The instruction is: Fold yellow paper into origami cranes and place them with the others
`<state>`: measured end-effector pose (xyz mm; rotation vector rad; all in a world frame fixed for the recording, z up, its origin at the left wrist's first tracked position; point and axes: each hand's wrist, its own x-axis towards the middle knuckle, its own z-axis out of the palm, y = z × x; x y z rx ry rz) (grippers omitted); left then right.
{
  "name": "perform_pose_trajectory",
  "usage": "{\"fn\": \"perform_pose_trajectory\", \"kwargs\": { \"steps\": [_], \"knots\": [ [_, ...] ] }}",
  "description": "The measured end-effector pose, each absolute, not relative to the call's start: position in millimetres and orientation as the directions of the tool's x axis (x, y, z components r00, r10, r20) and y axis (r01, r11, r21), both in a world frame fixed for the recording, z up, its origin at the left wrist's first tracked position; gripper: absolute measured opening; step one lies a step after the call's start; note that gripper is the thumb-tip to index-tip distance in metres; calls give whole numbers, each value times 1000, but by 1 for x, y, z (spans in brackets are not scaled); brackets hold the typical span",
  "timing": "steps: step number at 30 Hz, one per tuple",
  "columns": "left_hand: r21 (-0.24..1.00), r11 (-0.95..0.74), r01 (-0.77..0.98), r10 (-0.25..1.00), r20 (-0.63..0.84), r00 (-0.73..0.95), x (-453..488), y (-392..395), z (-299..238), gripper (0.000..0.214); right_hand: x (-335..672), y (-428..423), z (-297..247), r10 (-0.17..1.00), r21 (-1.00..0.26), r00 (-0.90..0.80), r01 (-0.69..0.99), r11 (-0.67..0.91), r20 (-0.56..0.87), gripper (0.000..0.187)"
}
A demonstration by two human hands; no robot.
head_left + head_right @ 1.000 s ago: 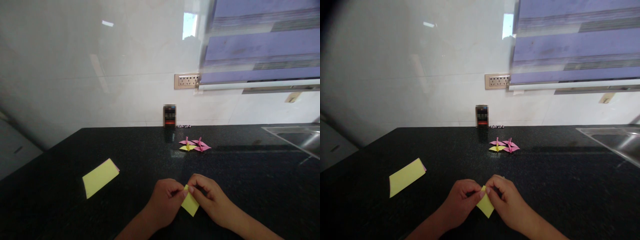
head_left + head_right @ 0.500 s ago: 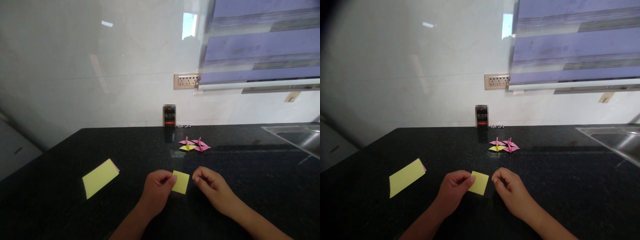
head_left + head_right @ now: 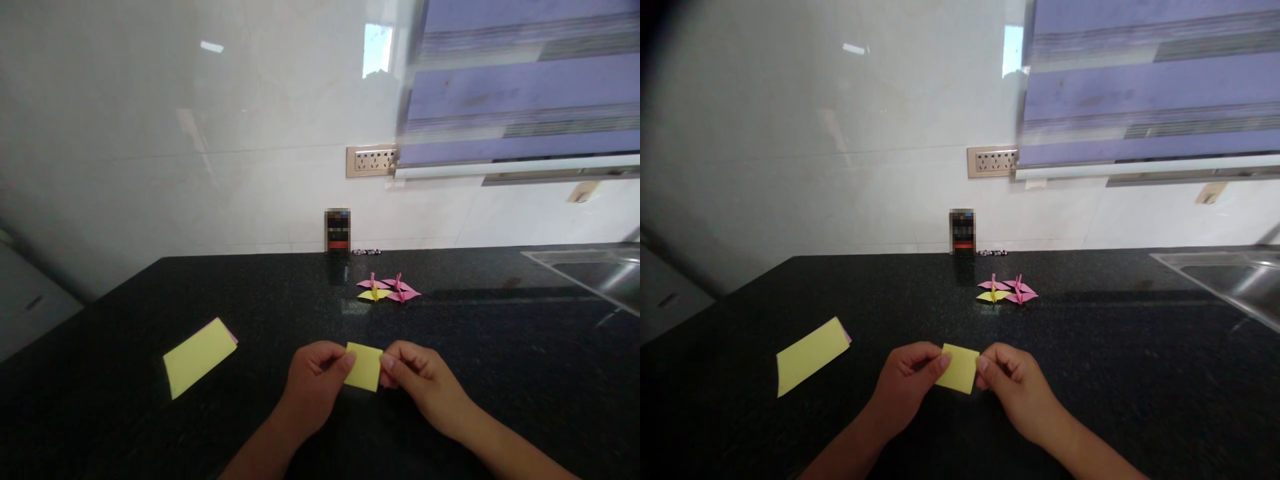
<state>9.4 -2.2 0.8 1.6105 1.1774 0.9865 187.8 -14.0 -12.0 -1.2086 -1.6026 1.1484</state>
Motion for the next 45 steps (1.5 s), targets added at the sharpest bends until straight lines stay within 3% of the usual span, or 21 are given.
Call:
{"fn": "perform_pose_trajectory", "kwargs": {
  "steps": [3, 6, 14, 18, 27, 36, 40, 45],
  "knots": [
    [971, -101, 218, 979, 58, 197, 9, -1, 2, 27, 191, -11, -10, 989, -975, -116, 192, 116, 95, 31],
    [976, -101, 193, 959, 43, 281, 12, -4, 2, 26, 187, -14, -9, 982, -983, -175, 153, 104, 77, 28],
    [971, -114, 210, 927, 28, 374, 16, -8, 0, 23, 181, -24, -3, 947, -924, -317, 344, 165, 51, 30],
    [924, -223, 310, 928, 104, 359, 14, -9, 3, 24, 179, -24, 0, 933, -895, -356, 396, 204, 55, 31],
    [888, -233, 397, 942, 104, 320, 15, -12, 7, 26, 180, -25, 1, 942, -801, -323, 539, 262, 90, 32],
    [900, -286, 329, 895, 128, 428, 11, -12, 4, 21, 176, -28, 10, 871, -747, -462, 517, 418, 168, 28],
    [935, -217, 280, 920, 100, 379, 10, -10, 6, 23, 181, -26, 9, 882, -750, -438, 522, 407, 173, 26],
    [977, -80, 199, 950, 14, 312, 8, -6, 1, 27, 183, -20, 3, 944, -831, -296, 481, 279, 146, 26]
  ]
}}
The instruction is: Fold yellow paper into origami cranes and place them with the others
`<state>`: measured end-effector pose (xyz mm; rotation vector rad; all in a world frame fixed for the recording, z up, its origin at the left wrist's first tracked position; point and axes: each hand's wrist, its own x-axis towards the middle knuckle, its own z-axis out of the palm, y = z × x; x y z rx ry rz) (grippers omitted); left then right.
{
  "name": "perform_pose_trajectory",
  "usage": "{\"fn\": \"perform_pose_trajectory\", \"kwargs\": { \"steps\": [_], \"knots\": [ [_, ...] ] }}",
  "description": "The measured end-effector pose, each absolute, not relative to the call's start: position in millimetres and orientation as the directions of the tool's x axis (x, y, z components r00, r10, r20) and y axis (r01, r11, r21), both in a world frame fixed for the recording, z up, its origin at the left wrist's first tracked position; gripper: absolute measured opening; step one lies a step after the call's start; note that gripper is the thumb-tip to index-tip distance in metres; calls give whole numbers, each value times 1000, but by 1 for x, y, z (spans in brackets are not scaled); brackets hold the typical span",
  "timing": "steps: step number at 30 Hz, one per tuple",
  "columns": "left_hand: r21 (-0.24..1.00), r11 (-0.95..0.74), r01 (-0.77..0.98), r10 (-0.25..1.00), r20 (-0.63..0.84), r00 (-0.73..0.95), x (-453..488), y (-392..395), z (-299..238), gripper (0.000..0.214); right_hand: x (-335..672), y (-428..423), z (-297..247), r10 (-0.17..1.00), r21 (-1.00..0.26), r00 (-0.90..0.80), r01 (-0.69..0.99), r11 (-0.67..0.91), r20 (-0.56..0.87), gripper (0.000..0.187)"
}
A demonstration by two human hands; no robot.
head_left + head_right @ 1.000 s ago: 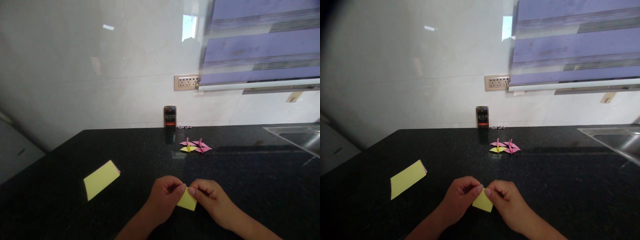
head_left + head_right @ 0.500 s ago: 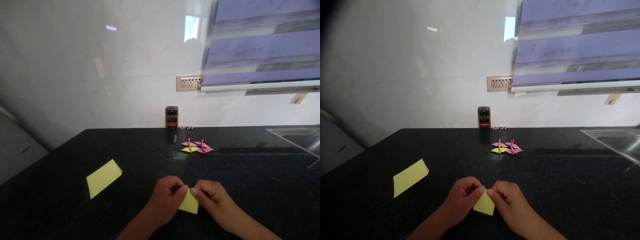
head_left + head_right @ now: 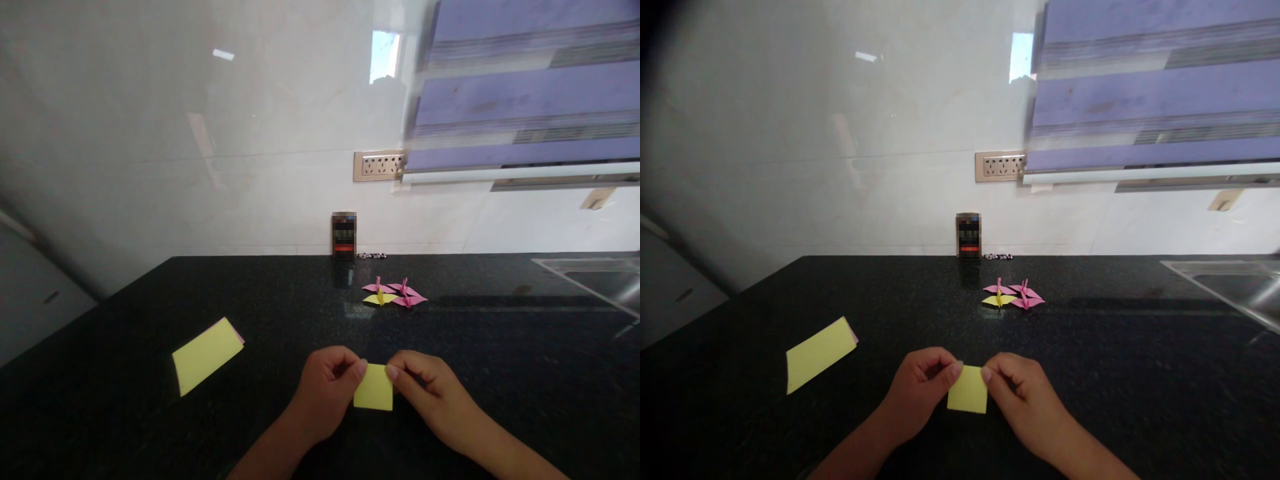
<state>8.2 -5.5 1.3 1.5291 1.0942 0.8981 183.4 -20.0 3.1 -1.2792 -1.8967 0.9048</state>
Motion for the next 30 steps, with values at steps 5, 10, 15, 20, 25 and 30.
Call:
{"fn": "perform_pose_trajectory", "kwargs": {
  "steps": [5, 10, 15, 20, 25, 30],
  "knots": [
    [996, -32, 87, 935, -1, 354, 9, -4, -1, 29, 178, -18, -3, 970, -982, -243, 188, 24, -22, 28],
    [995, 58, -84, 918, -20, 397, 11, -5, 2, 26, 177, -17, -9, 947, -988, -292, -42, -150, -131, 28],
    [979, 116, -166, 900, -33, 434, 12, -4, 0, 24, 177, -16, -12, 938, -975, -312, -106, -194, -153, 28],
    [972, 149, -180, 897, -56, 437, 12, -6, 0, 26, 177, -17, -12, 939, -977, -308, -93, -190, -153, 28],
    [968, 163, -191, 889, -60, 454, 11, -7, 2, 28, 178, -17, -12, 939, -973, -300, -105, -207, -168, 29],
    [964, 170, -205, 890, -61, 452, 12, -6, 2, 27, 178, -16, -10, 934, -964, -309, -134, -231, -181, 29]
  ]
}}
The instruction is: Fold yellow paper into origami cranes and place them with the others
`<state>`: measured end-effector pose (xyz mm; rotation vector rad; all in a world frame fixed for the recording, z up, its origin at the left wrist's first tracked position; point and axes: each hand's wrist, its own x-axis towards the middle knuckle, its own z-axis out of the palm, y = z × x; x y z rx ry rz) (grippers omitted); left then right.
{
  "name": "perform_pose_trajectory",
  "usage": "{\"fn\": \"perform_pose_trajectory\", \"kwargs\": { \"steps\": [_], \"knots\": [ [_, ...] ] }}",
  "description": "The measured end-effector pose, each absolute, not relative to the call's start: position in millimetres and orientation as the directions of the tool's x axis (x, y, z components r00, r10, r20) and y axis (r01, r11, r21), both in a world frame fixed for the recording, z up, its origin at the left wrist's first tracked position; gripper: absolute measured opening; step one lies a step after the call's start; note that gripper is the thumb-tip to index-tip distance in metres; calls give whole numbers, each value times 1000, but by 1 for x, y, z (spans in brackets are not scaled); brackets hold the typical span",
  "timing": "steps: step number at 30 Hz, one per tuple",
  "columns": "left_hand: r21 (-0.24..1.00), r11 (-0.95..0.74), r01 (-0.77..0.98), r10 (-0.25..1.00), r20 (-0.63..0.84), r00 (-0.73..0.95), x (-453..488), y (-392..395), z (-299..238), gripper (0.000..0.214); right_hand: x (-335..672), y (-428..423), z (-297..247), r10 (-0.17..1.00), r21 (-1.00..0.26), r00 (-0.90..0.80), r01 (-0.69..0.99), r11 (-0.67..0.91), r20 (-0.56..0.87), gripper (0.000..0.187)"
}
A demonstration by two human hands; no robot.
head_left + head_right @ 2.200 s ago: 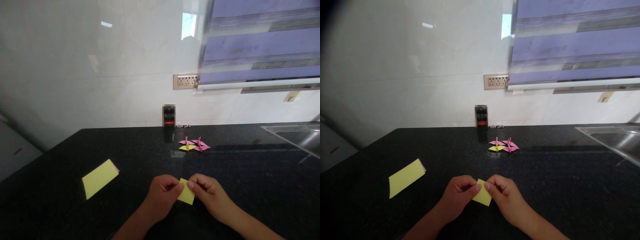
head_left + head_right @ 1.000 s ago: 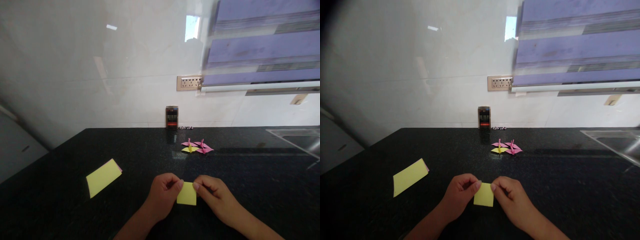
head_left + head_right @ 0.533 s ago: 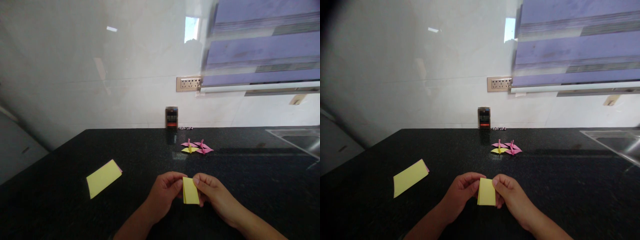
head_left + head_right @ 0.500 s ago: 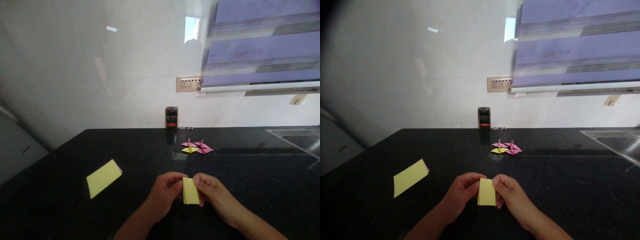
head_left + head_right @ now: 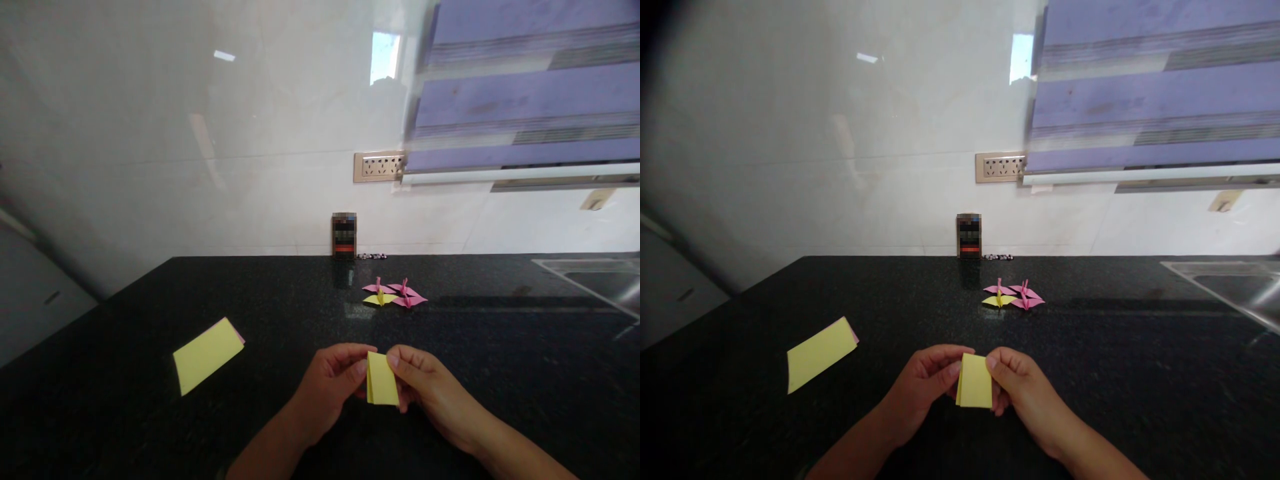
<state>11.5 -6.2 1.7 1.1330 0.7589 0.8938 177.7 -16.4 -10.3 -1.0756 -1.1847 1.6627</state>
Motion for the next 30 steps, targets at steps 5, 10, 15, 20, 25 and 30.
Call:
{"fn": "perform_pose_trajectory", "kwargs": {
  "steps": [5, 10, 15, 20, 25, 30],
  "knots": [
    [952, 193, -239, 883, -62, 465, 12, -7, 3, 26, 177, -16, -10, 929, -954, -310, -152, -260, -204, 28],
    [953, 200, -226, 884, -76, 461, 12, -6, 0, 27, 177, -16, -10, 924, -944, -311, -168, -283, -222, 28],
    [963, 193, -186, 888, -91, 450, 11, -4, -6, 27, 178, -17, -13, 914, -927, -334, -209, -311, -231, 28],
    [978, 142, -152, 921, -74, 382, 14, -6, -6, 26, 177, -16, -15, 926, -941, -302, -175, -288, -227, 32],
    [997, 77, -24, 943, -65, 326, 16, -5, -7, 23, 174, -16, -13, 926, -973, -315, -32, -229, -208, 32],
    [990, 98, 98, 955, -122, 272, 13, -1, -9, 16, 179, -23, -6, 965, -964, -240, 214, 159, 106, 36]
  ]
}}
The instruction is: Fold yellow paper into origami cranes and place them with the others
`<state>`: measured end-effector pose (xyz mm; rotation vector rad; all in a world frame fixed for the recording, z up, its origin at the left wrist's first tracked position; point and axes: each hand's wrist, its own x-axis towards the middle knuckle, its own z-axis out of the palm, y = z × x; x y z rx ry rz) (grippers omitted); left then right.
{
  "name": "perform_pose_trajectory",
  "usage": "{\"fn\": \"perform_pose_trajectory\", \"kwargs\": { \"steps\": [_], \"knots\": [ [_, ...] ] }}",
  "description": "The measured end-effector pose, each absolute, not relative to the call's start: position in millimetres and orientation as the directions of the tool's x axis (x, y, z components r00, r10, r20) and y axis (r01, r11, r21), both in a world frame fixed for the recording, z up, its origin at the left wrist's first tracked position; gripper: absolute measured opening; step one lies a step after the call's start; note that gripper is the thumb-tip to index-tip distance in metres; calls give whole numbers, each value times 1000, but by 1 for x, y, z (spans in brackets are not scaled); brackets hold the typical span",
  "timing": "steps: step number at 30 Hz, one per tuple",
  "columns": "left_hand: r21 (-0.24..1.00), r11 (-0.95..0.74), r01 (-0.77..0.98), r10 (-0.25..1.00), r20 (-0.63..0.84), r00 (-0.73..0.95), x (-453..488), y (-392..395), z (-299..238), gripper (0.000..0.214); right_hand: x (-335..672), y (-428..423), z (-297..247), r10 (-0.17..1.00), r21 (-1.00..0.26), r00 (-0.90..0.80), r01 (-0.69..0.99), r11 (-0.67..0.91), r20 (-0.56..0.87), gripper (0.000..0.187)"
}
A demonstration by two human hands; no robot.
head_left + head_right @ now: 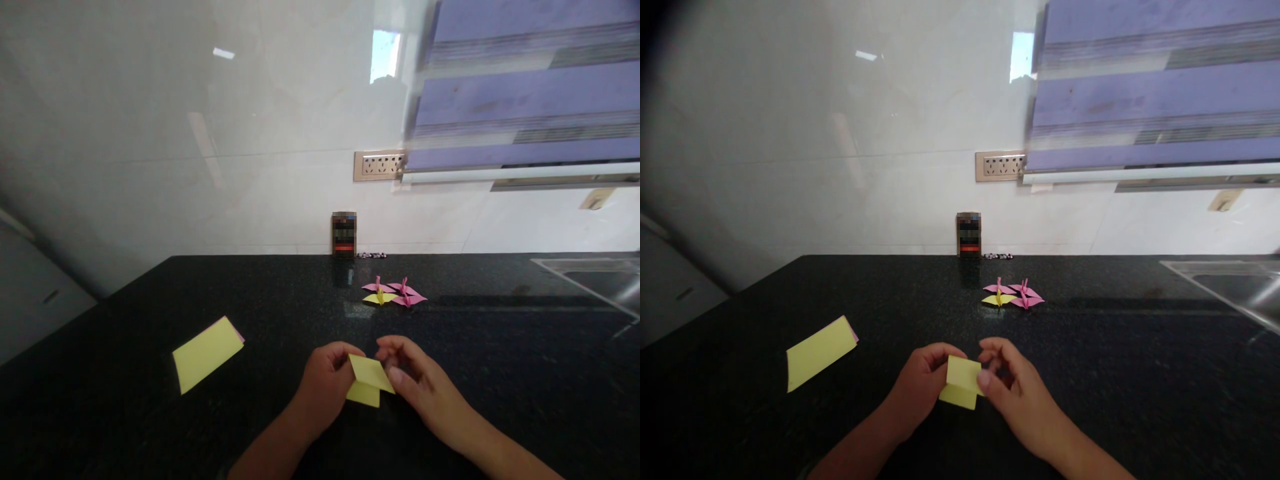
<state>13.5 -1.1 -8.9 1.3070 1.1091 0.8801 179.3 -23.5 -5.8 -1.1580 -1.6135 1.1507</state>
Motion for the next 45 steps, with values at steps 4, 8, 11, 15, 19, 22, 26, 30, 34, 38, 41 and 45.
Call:
{"fn": "perform_pose_trajectory", "kwargs": {
  "steps": [4, 8, 11, 15, 19, 22, 26, 30, 34, 38, 41, 45],
  "knots": [
    [977, 127, 171, 930, -177, 322, 14, -2, -11, 15, 181, -29, -1, 897, -802, -342, 430, 415, 281, 47],
    [973, 150, 176, 889, -210, 407, 13, -5, -11, 17, 178, -25, -4, 958, -884, -254, 406, 231, 134, 25],
    [978, 196, 69, 875, -206, 438, 12, -4, -10, 20, 177, -19, -8, 979, -985, -204, 172, 28, -8, 26],
    [969, 248, -17, 872, -216, 439, 10, -2, -9, 26, 176, -17, -9, 968, -997, -241, 44, -57, -66, 27],
    [973, 229, 0, 880, -207, 427, 9, -2, -8, 28, 177, -18, -9, 975, -991, -223, 133, 31, 0, 25],
    [974, 221, 52, 876, -222, 427, 10, -2, -8, 27, 179, -19, -9, 979, -955, -179, 261, 142, 97, 22],
    [966, 255, 49, 858, -249, 449, 12, -3, -9, 26, 181, -20, -9, 964, -867, -191, 430, 251, 184, 18],
    [965, 255, 55, 863, -252, 437, 11, -4, -9, 27, 182, -20, -10, 946, -806, -229, 500, 316, 229, 18],
    [968, 244, 65, 869, -248, 429, 10, -3, -9, 26, 187, -20, -12, 851, -641, -346, 560, 525, 394, 22],
    [964, 264, 33, 871, -254, 420, 9, -2, -9, 25, 195, -17, -10, 707, -419, -527, 572, 706, 472, 34],
    [960, 277, 23, 870, -262, 417, 8, -1, -8, 25, 199, -15, -8, 645, -289, -605, 585, 758, 467, 38],
    [958, 283, 36, 859, -270, 434, 7, 0, -5, 24, 199, -14, -6, 566, -132, -674, 581, 803, 475, 37]
  ]
}}
